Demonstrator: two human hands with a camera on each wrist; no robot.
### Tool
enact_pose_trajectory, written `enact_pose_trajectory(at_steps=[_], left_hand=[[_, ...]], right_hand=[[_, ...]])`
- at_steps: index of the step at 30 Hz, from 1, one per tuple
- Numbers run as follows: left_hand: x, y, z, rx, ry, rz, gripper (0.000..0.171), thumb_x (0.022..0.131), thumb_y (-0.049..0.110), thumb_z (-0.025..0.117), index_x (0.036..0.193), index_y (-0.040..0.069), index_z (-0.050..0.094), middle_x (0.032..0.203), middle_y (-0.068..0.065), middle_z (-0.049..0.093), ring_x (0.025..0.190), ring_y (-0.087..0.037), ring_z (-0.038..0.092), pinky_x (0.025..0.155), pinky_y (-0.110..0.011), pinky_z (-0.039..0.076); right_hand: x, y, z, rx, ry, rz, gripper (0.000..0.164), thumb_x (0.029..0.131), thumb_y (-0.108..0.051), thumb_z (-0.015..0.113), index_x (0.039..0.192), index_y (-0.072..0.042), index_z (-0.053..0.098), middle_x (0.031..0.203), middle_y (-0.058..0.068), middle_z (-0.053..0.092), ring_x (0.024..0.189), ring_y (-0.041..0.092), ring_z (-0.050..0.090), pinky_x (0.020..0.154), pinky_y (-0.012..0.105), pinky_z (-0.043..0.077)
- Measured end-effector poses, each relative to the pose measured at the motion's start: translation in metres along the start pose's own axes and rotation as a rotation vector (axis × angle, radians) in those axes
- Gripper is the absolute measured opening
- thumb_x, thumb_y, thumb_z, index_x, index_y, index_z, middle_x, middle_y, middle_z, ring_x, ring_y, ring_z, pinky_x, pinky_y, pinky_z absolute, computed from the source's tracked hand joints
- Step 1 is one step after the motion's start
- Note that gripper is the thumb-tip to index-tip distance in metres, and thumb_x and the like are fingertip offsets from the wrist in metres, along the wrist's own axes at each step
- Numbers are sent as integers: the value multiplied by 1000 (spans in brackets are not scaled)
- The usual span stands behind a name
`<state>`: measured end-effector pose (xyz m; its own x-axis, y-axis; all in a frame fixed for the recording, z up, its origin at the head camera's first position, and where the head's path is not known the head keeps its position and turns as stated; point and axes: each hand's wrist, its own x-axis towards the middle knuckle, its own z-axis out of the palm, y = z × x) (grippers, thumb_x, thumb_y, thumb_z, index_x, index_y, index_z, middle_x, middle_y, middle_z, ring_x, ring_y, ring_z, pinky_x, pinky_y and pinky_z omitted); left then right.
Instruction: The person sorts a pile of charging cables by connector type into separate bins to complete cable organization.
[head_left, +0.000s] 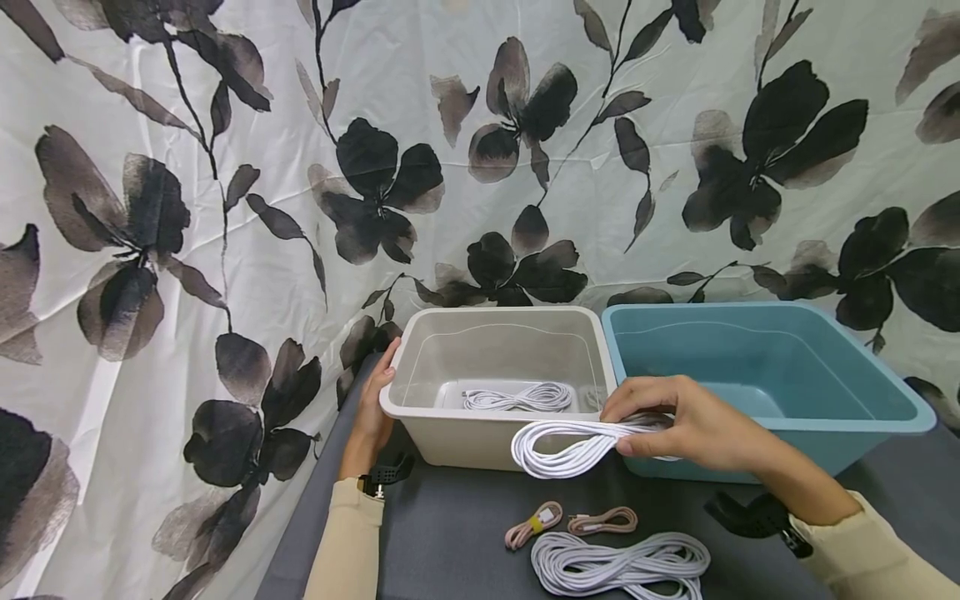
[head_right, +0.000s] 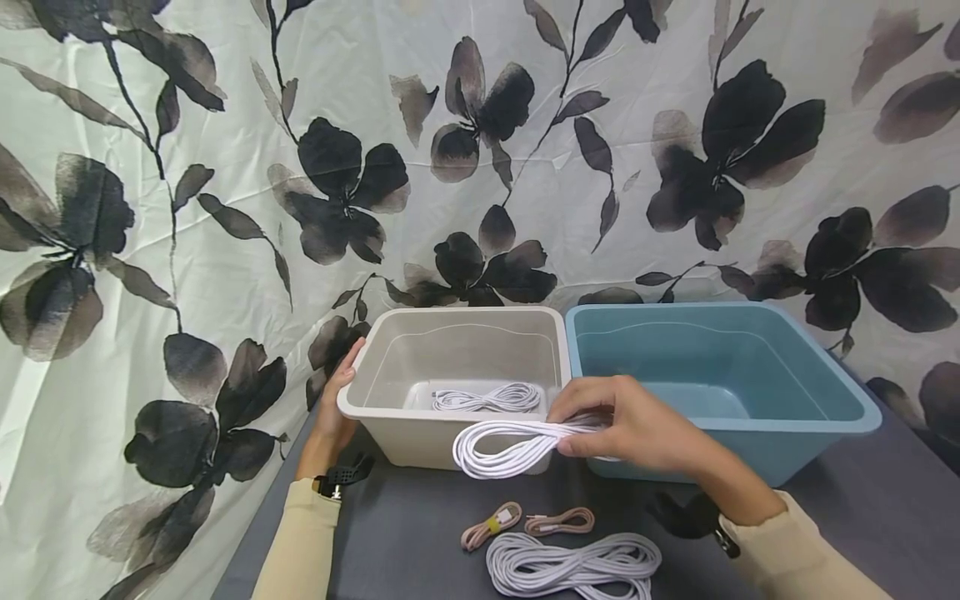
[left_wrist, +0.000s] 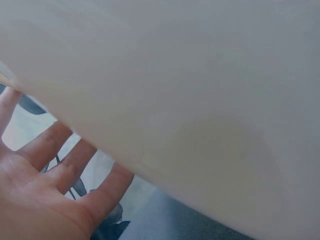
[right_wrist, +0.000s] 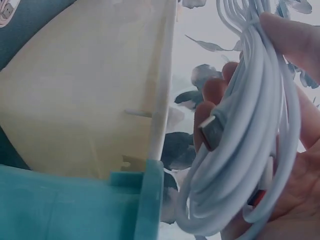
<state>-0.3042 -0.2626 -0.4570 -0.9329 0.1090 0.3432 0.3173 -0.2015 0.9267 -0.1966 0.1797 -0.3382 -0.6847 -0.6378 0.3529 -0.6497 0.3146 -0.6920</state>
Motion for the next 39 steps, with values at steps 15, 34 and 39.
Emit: enact_pose_trajectory(at_steps=[15, 34, 39], left_hand=[[-1, -3, -2, 12, 0, 4, 61, 103, 23, 34, 163, 19, 28, 171, -1, 25, 156, -22, 22, 111, -20, 33], [-2, -1, 0, 10, 5, 0, 61, 103, 24, 36, 163, 19, 29, 170, 0, 26, 155, -22, 24, 110, -20, 35], [-2, -1, -1, 13, 4, 4, 62, 102, 24, 36, 164, 16, 27, 170, -1, 26, 155, -22, 23, 110, -20, 35]], right_hand=[[25, 0, -14, -28, 25, 29, 20, 85, -13, 82, 102, -24, 81, 103, -3, 69, 93, 12, 57, 70, 28, 48], [64, 8, -23, -71, -33, 156, 17, 88, -22, 80, 105, -23, 81, 101, -2, 69, 97, 20, 56, 82, 37, 48], [76, 12, -26, -77, -37, 178, 18, 88, -23, 80, 106, -21, 81, 102, 1, 69, 95, 23, 54, 75, 33, 50]])
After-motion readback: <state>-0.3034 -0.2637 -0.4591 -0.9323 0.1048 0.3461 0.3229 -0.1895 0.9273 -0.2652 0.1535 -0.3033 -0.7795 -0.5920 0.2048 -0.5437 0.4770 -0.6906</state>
